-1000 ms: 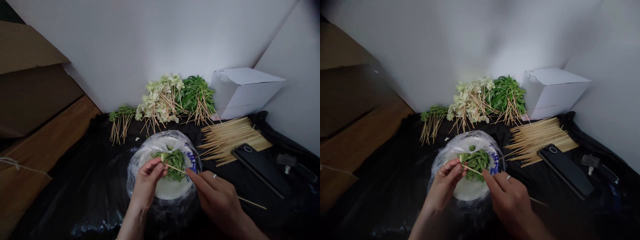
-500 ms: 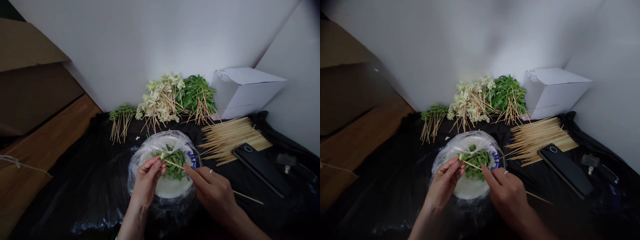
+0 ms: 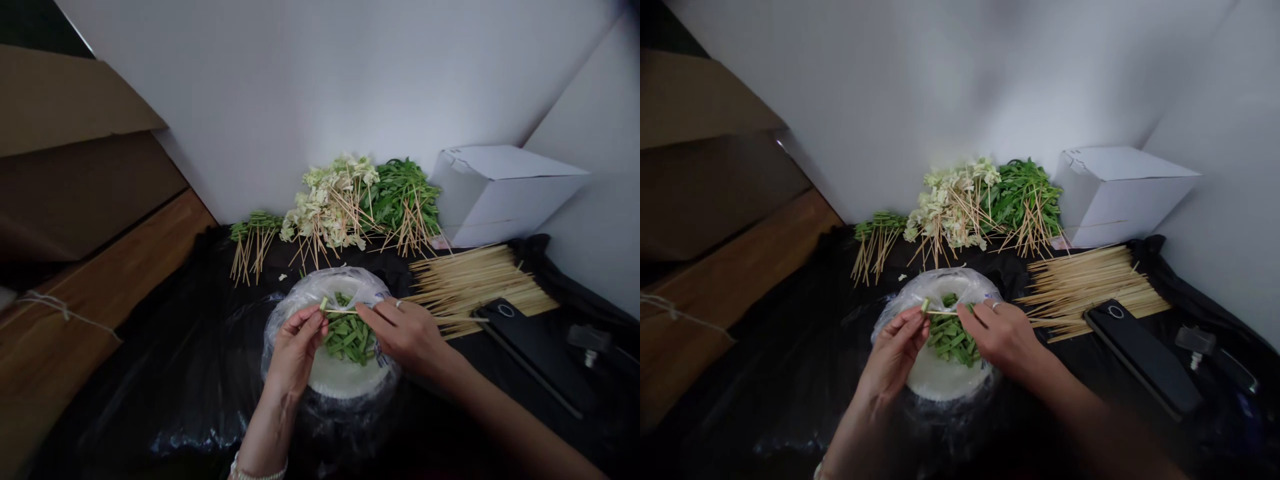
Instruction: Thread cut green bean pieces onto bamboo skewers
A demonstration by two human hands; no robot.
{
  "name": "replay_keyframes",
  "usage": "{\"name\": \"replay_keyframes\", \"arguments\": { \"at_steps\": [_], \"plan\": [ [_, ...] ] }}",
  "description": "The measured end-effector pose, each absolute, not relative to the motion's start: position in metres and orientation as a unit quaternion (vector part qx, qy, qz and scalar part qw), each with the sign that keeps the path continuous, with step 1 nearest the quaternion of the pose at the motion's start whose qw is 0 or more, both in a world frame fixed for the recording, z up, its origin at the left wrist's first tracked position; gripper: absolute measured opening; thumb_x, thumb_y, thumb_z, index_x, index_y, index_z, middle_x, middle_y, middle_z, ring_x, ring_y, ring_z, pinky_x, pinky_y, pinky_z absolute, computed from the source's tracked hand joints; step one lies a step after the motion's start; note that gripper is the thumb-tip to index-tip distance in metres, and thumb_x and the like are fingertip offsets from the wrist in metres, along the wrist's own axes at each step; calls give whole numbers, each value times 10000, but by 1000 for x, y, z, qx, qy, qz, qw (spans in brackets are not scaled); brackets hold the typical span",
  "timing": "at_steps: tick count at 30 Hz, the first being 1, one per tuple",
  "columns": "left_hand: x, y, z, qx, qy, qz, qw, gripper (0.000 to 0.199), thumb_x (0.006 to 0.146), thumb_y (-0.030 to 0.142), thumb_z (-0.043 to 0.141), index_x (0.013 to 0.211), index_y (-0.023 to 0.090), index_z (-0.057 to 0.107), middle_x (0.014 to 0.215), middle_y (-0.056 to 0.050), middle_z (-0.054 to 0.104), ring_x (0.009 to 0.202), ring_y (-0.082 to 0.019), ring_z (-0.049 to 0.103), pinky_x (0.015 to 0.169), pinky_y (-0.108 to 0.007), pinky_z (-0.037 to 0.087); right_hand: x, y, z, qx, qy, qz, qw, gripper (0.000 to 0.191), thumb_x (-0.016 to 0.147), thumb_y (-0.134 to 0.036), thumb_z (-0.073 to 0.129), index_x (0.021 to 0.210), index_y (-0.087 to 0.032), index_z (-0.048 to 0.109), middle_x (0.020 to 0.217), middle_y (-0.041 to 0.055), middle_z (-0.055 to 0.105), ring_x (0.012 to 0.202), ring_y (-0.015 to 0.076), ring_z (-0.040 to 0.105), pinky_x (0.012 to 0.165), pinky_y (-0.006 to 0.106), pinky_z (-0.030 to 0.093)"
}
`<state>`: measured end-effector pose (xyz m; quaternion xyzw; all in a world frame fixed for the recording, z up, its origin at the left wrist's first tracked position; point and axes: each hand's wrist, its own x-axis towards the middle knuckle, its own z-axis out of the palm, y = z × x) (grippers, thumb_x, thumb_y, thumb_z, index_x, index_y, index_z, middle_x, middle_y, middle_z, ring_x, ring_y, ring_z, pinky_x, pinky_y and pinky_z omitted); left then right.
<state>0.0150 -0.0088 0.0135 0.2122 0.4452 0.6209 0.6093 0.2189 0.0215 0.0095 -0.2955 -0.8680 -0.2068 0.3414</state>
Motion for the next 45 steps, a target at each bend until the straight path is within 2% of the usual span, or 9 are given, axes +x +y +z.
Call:
{"name": "replay_keyframes", "arguments": {
  "at_steps": [6, 24, 26, 29, 32, 34, 37, 39, 45],
  "plan": [
    [13, -10, 12, 217, 452, 641, 581, 302, 536, 251, 940, 783, 157, 795, 758, 4, 742, 692, -69, 653, 662, -133, 546, 213, 41, 3, -246, -868, -228, 367, 293, 891, -61, 474, 1092, -97, 683, 675, 18, 567, 606, 136, 449, 569, 321, 304],
    [33, 1, 1, 230, 456, 580, 634, 261, 535, 220, 936, 721, 150, 767, 751, 13, 705, 619, -50, 594, 631, -152, 514, 216, 37, -14, -268, -865, -211, 368, 263, 934, -103, 461, 1096, -104, 668, 670, 8, 572, 584, 127, 459, 556, 309, 317],
    [32, 1, 2, 246, 460, 568, 637, 259, 558, 213, 923, 757, 152, 768, 773, 0, 709, 660, -72, 613, 660, -172, 520, 217, 39, -13, -272, -867, -207, 363, 267, 930, -104, 464, 1101, -108, 669, 680, 11, 576, 599, 128, 468, 566, 309, 323],
    [27, 1, 3, 280, 471, 557, 624, 380, 618, 207, 884, 978, 185, 763, 929, -35, 722, 840, -147, 666, 755, -233, 538, 221, 44, -12, -298, -871, -192, 341, 241, 927, -126, 493, 1074, -129, 683, 689, 20, 579, 660, 145, 498, 606, 307, 342],
    [21, 1, 3, 315, 502, 576, 564, 412, 698, 235, 818, 1098, 230, 721, 1109, -59, 698, 968, -201, 670, 818, -300, 542, 227, 51, -12, -358, -862, -187, 308, 214, 905, -109, 524, 1028, -137, 696, 700, 37, 588, 720, 171, 507, 643, 309, 350],
    [18, 0, 2, 392, 539, 552, 502, 296, 753, 243, 753, 1048, 223, 733, 1076, -74, 710, 925, -216, 676, 811, -333, 538, 230, 54, -13, -397, -849, -190, 292, 199, 885, -96, 549, 1010, -136, 699, 708, 47, 598, 739, 186, 503, 646, 313, 346],
    [15, -5, 2, 582, 578, 442, 364, 133, 786, 188, 667, 871, 226, 762, 862, -61, 716, 817, -229, 657, 793, -357, 507, 231, 56, -14, -405, -844, -181, 300, 186, 896, -117, 547, 1006, -144, 694, 711, 49, 606, 746, 191, 500, 649, 311, 347],
    [14, -8, 2, 671, 581, 364, 281, 143, 778, 148, 640, 766, 236, 752, 772, -46, 686, 767, -227, 637, 760, -346, 488, 231, 54, -12, -380, -854, -167, 314, 179, 917, -133, 522, 965, -156, 692, 700, 39, 598, 730, 179, 496, 651, 305, 344],
    [18, -15, 0, 757, 624, 125, 151, 145, 750, 136, 652, 818, 225, 744, 867, -87, 697, 854, -288, 649, 742, -360, 479, 226, 48, -8, -323, -872, -140, 341, 187, 921, -146, 514, 812, -166, 665, 657, 15, 562, 674, 150, 485, 646, 297, 341]
  ]
}}
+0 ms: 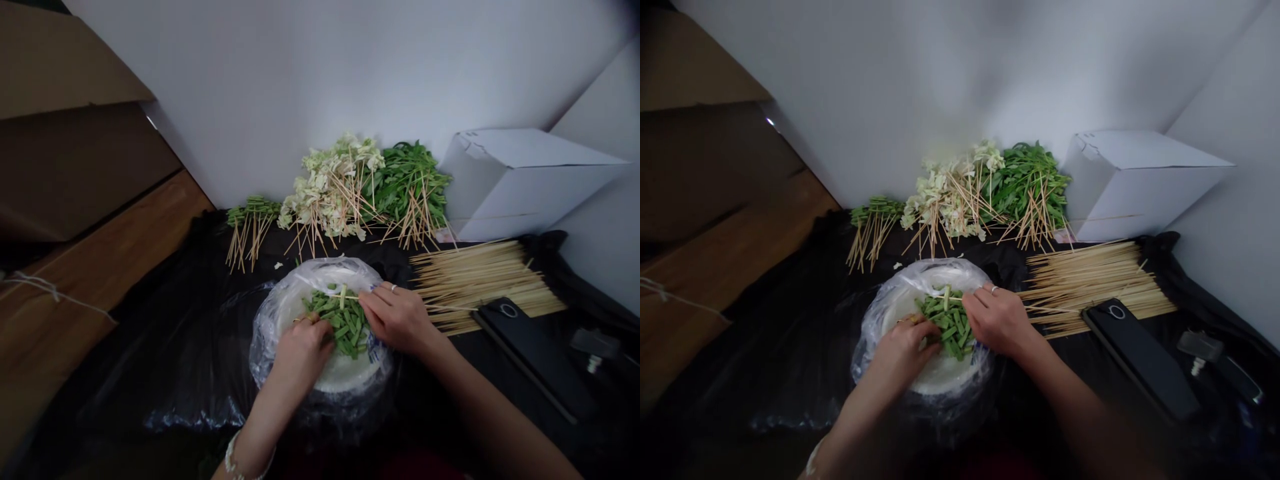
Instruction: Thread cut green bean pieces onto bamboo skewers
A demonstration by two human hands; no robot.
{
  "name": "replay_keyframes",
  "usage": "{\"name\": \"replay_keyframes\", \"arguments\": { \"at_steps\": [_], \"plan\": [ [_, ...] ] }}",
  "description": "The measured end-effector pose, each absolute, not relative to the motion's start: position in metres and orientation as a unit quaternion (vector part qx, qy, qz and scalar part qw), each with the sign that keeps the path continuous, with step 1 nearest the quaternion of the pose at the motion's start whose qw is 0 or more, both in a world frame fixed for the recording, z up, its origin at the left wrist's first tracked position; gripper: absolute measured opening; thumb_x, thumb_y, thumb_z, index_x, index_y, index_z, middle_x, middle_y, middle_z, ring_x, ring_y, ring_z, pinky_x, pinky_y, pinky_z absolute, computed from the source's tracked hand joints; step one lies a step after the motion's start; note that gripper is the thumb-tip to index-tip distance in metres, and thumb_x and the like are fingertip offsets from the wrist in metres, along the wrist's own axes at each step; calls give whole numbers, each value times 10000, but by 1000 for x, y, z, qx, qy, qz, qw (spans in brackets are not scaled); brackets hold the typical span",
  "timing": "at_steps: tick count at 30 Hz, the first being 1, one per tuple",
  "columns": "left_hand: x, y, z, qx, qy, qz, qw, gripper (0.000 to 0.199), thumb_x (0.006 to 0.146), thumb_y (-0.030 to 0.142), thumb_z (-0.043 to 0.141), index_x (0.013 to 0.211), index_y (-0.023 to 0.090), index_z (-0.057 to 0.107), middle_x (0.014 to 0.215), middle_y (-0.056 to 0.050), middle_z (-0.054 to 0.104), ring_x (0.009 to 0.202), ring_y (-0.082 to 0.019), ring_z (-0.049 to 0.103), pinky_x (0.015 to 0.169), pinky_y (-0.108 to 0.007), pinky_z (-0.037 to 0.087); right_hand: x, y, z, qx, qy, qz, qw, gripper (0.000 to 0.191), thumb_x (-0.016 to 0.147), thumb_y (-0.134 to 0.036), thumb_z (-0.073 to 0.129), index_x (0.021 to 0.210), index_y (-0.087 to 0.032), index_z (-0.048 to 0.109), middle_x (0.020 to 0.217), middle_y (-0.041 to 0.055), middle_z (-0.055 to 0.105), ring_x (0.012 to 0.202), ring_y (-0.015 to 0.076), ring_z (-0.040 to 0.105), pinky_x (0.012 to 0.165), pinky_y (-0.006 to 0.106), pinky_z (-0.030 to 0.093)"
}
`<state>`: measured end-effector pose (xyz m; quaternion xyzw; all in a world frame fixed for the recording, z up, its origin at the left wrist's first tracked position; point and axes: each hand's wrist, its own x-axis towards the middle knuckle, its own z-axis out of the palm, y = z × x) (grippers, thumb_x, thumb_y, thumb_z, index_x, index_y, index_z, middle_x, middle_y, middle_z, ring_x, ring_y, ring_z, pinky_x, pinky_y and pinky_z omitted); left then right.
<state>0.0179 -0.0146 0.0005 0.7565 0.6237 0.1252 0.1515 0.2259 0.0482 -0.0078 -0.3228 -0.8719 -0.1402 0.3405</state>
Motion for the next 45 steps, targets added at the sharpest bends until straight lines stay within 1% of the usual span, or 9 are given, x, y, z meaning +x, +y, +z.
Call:
{"name": "replay_keyframes", "arguments": {
  "at_steps": [6, 13, 19, 21, 24, 27, 29, 38, 45],
  "plan": [
    [24, -13, -3, 752, 637, 105, 135, 131, 763, 133, 639, 831, 207, 723, 897, -112, 698, 897, -313, 649, 741, -375, 472, 225, 46, -7, -303, -867, -145, 369, 152, 906, -132, 529, 875, -149, 676, 664, 14, 577, 657, 135, 502, 606, 288, 334],
    [16, -11, 0, 710, 593, 298, 236, 138, 736, 137, 698, 801, 248, 748, 736, -34, 729, 694, -237, 652, 656, -313, 452, 225, 45, -7, -306, -862, -163, 370, 162, 909, -137, 528, 859, -159, 680, 654, 9, 579, 642, 131, 492, 602, 295, 328],
    [13, 0, -6, 629, 625, 383, 259, 160, 748, 190, 733, 881, 251, 796, 873, -78, 780, 804, -279, 683, 782, -378, 479, 226, 46, -7, -301, -860, -161, 380, 129, 893, -133, 554, 866, -148, 680, 665, 12, 591, 638, 134, 503, 590, 301, 335],
    [13, 2, -5, 557, 625, 446, 316, 144, 748, 236, 757, 886, 236, 798, 883, -80, 780, 797, -258, 687, 763, -353, 499, 227, 45, -7, -297, -859, -147, 389, 117, 879, -136, 562, 846, -150, 673, 671, 15, 597, 643, 137, 510, 590, 301, 342],
    [15, 2, 1, 397, 572, 524, 490, 187, 690, 290, 833, 845, 195, 786, 797, -53, 761, 699, -178, 666, 661, -267, 512, 228, 43, -6, -285, -861, -127, 402, 105, 855, -138, 568, 804, -164, 656, 673, 14, 602, 639, 137, 503, 590, 297, 345],
    [18, -1, 8, 229, 478, 551, 644, 276, 637, 295, 887, 858, 174, 773, 793, -26, 740, 669, -111, 638, 617, -197, 511, 228, 42, -6, -269, -864, -127, 407, 94, 836, -137, 580, 776, -170, 643, 656, 9, 596, 610, 137, 480, 577, 303, 335],
    [20, -2, 10, 152, 436, 558, 689, 295, 638, 266, 896, 886, 169, 767, 805, -16, 732, 675, -92, 636, 619, -178, 524, 227, 41, -6, -270, -861, -130, 411, 87, 827, -129, 589, 771, -170, 641, 648, 7, 592, 605, 137, 479, 572, 301, 335],
    [26, -3, 5, 83, 404, 565, 715, 220, 758, 149, 806, 967, 136, 740, 795, -19, 715, 672, -85, 640, 643, -183, 557, 226, 44, -8, -278, -853, -140, 419, 58, 813, -113, 614, 806, -153, 656, 648, 12, 591, 606, 146, 488, 559, 310, 346],
    [28, -4, 5, 77, 408, 566, 712, 216, 741, 134, 818, 942, 122, 739, 791, -17, 711, 674, -83, 644, 628, -175, 553, 226, 43, -9, -283, -855, -145, 410, 69, 830, -115, 606, 803, -160, 652, 649, 11, 591, 615, 148, 486, 576, 311, 350]
  ]
}}
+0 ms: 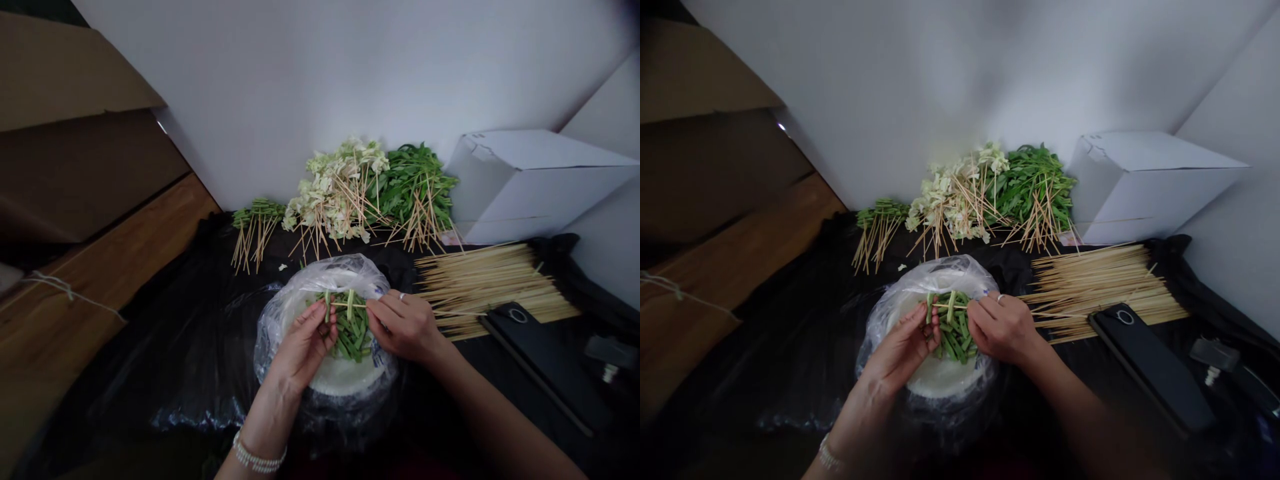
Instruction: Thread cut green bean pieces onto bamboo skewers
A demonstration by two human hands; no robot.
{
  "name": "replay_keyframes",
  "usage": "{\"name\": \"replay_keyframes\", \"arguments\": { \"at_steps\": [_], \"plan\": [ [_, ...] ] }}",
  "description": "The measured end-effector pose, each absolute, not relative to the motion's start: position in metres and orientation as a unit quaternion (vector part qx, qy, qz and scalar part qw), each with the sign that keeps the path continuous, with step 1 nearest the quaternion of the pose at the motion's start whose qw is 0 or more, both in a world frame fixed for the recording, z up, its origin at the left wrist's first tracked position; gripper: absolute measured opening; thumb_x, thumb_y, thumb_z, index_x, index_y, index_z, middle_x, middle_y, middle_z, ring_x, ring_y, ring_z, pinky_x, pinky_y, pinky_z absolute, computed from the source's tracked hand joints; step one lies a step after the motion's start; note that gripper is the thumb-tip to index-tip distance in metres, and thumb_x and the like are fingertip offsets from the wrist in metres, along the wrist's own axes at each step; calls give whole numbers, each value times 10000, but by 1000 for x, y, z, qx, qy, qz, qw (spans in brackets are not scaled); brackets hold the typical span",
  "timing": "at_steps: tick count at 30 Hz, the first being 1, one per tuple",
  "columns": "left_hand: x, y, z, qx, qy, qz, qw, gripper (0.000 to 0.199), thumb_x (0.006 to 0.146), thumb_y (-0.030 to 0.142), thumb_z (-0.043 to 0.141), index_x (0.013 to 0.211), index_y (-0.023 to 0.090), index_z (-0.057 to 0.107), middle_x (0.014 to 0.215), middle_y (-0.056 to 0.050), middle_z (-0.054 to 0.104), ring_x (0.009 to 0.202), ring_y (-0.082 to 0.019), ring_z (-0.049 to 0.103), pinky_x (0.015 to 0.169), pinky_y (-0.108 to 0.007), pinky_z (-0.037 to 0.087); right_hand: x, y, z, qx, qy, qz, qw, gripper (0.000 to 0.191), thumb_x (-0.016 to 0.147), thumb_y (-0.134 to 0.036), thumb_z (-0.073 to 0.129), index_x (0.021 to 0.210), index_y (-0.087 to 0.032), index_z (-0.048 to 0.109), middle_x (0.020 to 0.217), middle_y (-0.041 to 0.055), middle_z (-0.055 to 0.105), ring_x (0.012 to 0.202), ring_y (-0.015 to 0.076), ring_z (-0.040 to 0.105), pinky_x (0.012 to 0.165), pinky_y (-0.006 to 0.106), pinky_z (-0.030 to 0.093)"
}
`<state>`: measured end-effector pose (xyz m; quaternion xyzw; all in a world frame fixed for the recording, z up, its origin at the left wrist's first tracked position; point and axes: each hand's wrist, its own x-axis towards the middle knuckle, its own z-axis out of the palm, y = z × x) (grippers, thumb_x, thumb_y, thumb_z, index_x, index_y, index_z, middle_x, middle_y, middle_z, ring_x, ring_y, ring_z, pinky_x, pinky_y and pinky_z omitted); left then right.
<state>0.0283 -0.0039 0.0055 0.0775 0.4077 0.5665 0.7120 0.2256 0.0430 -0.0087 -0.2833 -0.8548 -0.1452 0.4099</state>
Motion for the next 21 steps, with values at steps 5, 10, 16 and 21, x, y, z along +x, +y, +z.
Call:
{"name": "replay_keyframes", "arguments": {
  "at_steps": [5, 10, 16, 21],
  "plan": [
    [29, -3, 3, 76, 416, 576, 699, 290, 668, 142, 872, 928, 120, 746, 775, -14, 718, 658, -80, 638, 615, -172, 546, 225, 43, -9, -282, -860, -153, 397, 76, 850, -127, 592, 816, -161, 651, 642, 10, 580, 627, 152, 495, 586, 319, 339],
    [33, -3, 3, 89, 442, 574, 684, 347, 606, 163, 907, 918, 131, 758, 785, -14, 734, 675, -82, 640, 618, -166, 533, 224, 42, -12, -275, -864, -161, 389, 91, 872, -134, 573, 820, -158, 644, 627, 9, 556, 612, 155, 471, 580, 330, 311],
    [42, -4, 1, 103, 456, 575, 672, 355, 502, 214, 951, 792, 140, 760, 774, 10, 715, 662, -72, 615, 614, -172, 521, 219, 39, -15, -265, -875, -151, 375, 131, 882, -109, 525, 863, -144, 649, 647, 21, 563, 629, 166, 472, 587, 329, 319],
    [41, -2, -4, 226, 468, 565, 641, 270, 649, 288, 870, 863, 175, 751, 908, -15, 726, 806, -115, 647, 739, -213, 532, 222, 42, -15, -272, -872, -163, 373, 144, 878, -98, 524, 911, -126, 661, 663, 28, 580, 643, 170, 480, 605, 327, 344]
  ]
}}
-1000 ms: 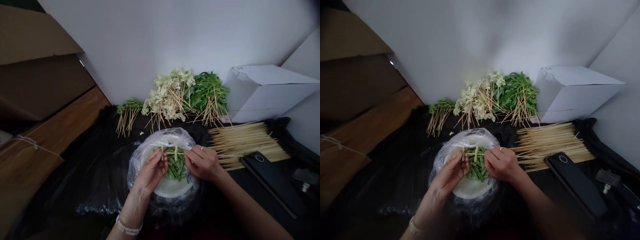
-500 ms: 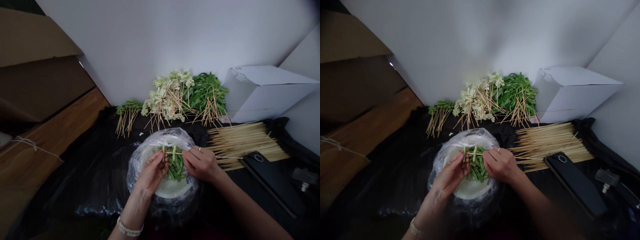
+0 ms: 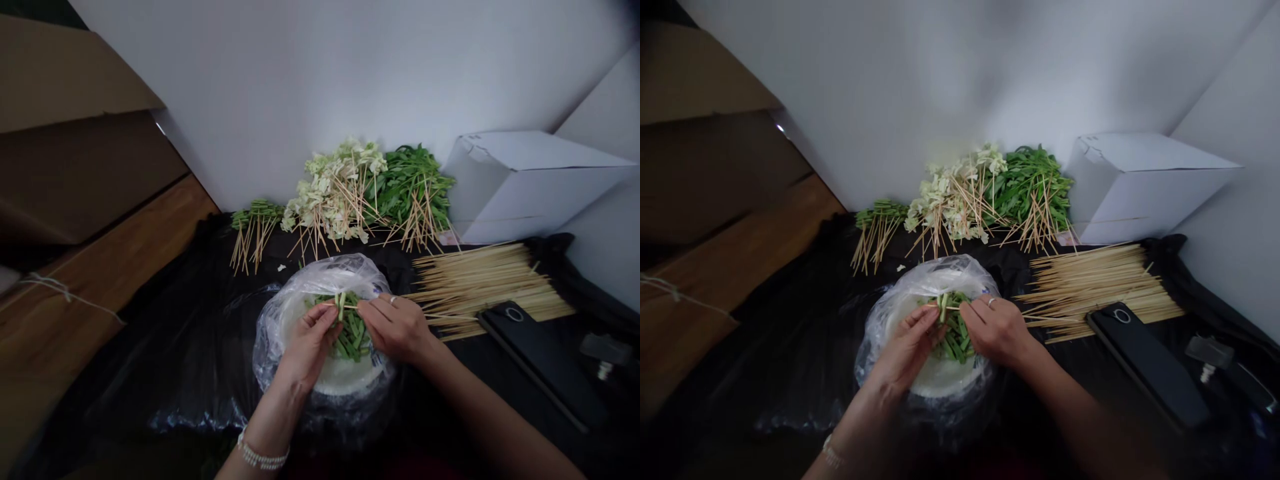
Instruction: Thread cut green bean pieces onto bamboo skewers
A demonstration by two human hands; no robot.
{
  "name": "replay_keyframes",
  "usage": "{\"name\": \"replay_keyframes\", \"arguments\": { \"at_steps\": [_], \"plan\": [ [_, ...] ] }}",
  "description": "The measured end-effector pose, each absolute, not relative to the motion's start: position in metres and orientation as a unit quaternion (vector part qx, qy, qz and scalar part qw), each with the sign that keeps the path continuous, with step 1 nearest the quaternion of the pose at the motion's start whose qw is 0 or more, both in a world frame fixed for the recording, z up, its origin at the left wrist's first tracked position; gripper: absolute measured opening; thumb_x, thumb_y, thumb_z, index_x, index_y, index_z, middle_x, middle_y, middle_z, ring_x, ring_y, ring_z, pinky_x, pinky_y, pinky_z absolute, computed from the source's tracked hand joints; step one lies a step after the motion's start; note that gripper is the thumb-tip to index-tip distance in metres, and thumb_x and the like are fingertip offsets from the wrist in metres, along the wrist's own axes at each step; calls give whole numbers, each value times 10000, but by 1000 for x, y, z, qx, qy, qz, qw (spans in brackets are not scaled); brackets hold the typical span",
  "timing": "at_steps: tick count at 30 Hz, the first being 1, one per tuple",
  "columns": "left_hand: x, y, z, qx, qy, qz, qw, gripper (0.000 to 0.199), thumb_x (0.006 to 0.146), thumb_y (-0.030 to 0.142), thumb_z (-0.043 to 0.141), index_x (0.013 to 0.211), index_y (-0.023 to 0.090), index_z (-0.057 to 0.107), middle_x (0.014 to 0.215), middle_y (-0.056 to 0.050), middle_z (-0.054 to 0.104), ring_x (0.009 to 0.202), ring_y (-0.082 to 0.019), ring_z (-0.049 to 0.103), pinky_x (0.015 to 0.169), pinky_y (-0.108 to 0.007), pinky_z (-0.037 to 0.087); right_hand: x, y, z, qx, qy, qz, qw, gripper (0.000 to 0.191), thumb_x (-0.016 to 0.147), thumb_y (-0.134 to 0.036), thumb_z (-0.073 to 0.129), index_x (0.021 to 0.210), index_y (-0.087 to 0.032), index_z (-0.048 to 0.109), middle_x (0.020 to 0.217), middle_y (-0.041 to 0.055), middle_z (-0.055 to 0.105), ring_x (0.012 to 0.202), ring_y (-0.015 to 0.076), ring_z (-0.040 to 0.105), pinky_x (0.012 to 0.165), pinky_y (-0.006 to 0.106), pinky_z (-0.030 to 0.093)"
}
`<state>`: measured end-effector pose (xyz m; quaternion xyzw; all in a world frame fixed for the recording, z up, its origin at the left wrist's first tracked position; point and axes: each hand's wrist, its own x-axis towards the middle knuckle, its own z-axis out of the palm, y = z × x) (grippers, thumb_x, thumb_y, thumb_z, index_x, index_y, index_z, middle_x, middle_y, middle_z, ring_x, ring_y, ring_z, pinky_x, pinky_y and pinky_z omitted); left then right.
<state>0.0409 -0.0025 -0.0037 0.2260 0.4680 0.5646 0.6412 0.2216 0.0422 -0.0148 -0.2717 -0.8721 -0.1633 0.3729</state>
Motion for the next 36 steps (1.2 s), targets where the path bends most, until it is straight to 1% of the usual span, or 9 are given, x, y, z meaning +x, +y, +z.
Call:
{"name": "replay_keyframes", "arguments": {
  "at_steps": [4, 8, 11, 15, 22, 27, 30, 33, 36],
  "plan": [
    [30, -5, -5, 489, 546, 497, 464, 323, 803, 225, 699, 1126, 221, 689, 1077, -71, 712, 977, -216, 660, 840, -351, 542, 227, 48, -13, -301, -857, -185, 375, 147, 876, -86, 540, 939, -119, 668, 682, 37, 601, 678, 175, 502, 635, 322, 371],
    [22, -10, -7, 717, 584, 296, 239, 212, 819, 101, 608, 932, 216, 746, 958, -71, 701, 965, -253, 625, 881, -422, 509, 229, 51, -12, -311, -854, -191, 372, 146, 880, -86, 543, 944, -120, 670, 677, 35, 602, 676, 166, 508, 647, 313, 377],
    [24, -11, -12, 784, 562, 193, 178, 246, 791, 65, 607, 875, 231, 769, 914, -68, 683, 969, -277, 588, 858, -415, 498, 229, 50, -13, -304, -858, -184, 370, 143, 889, -92, 537, 936, -120, 669, 686, 37, 605, 680, 161, 521, 639, 311, 374],
    [29, -8, -17, 804, 540, 201, 148, 258, 733, 50, 640, 829, 247, 778, 837, -84, 660, 912, -302, 575, 823, -409, 480, 228, 50, -15, -307, -858, -172, 375, 156, 904, -101, 519, 930, -138, 668, 691, 33, 608, 676, 158, 525, 630, 313, 374],
    [30, -5, -10, 758, 532, 283, 249, 171, 732, 94, 702, 720, 260, 743, 790, -56, 672, 868, -286, 582, 842, -385, 447, 228, 50, -16, -307, -862, -158, 371, 177, 905, -95, 507, 944, -147, 671, 703, 34, 611, 691, 156, 539, 635, 308, 385],
    [22, -5, -7, 679, 574, 346, 299, 112, 808, 173, 680, 834, 250, 757, 774, -27, 720, 747, -239, 625, 746, -341, 473, 228, 49, -13, -305, -852, -164, 393, 165, 898, -83, 516, 950, -121, 668, 691, 35, 616, 666, 149, 528, 617, 301, 382],
    [19, -2, -4, 560, 601, 413, 394, 138, 767, 156, 702, 864, 221, 777, 759, -42, 743, 696, -219, 656, 666, -312, 498, 228, 49, -11, -299, -844, -163, 413, 166, 893, -73, 517, 969, -107, 662, 686, 34, 617, 672, 144, 542, 606, 294, 377],
    [17, 2, -2, 461, 578, 470, 483, 230, 713, 159, 740, 934, 197, 786, 785, -57, 758, 737, -219, 680, 649, -296, 525, 229, 48, -11, -297, -846, -156, 413, 159, 905, -97, 515, 968, -121, 660, 699, 34, 627, 678, 140, 549, 607, 287, 376],
    [17, 3, -2, 429, 567, 495, 500, 269, 697, 186, 762, 965, 180, 783, 895, -83, 774, 813, -222, 689, 689, -294, 535, 229, 46, -11, -296, -857, -147, 395, 148, 908, -117, 520, 920, -149, 664, 705, 30, 627, 677, 138, 545, 607, 286, 377]
  ]
}}
